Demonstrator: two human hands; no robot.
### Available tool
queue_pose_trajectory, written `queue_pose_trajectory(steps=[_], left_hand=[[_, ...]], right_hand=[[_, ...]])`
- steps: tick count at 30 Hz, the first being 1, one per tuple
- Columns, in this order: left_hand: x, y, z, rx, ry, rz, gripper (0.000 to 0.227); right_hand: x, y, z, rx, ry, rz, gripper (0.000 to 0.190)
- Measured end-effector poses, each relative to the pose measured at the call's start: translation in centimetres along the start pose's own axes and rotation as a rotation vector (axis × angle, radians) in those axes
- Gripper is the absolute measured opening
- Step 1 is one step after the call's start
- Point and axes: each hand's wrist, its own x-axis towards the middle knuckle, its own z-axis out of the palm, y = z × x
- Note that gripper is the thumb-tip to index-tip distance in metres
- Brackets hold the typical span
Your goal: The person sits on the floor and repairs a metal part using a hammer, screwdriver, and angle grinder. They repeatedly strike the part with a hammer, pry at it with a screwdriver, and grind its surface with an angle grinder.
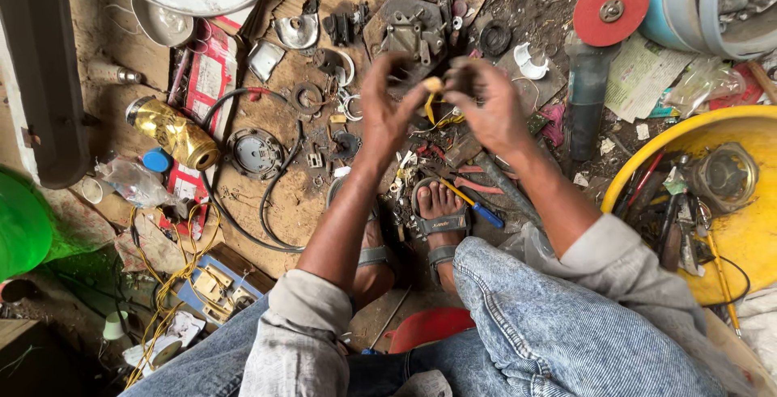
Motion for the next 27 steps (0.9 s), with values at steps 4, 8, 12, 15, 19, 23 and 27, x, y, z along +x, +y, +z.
queue_pose_trajectory(steps=[4,8,12,15,19,23,27], left_hand=[[2.6,-1.5,-1.8,0.387,0.113,0.012,0.074],[5.0,-3.0,-1.3,0.587,0.022,-0.350,0.088],[5.3,-5.6,1.3,0.722,0.105,-0.317,0.093],[4.4,-7.4,2.7,0.736,0.235,-0.175,0.107],[4.2,-7.2,2.9,0.652,0.199,-0.246,0.103],[3.5,-5.1,2.8,0.636,0.136,-0.255,0.096],[3.6,-3.3,1.9,0.623,0.085,-0.081,0.096]], right_hand=[[-1.2,0.5,-2.6,0.253,0.124,0.081,0.024],[-1.0,0.3,-3.4,0.130,0.131,0.043,0.021],[-0.2,0.3,-3.0,0.263,0.136,0.039,0.021],[-0.1,0.4,-2.9,0.236,0.142,0.043,0.023],[0.3,0.1,-3.0,0.197,0.172,0.016,0.020],[0.3,-0.3,-2.9,0.124,0.188,-0.040,0.016],[1.5,-1.2,-2.9,0.058,0.193,-0.024,0.015]])
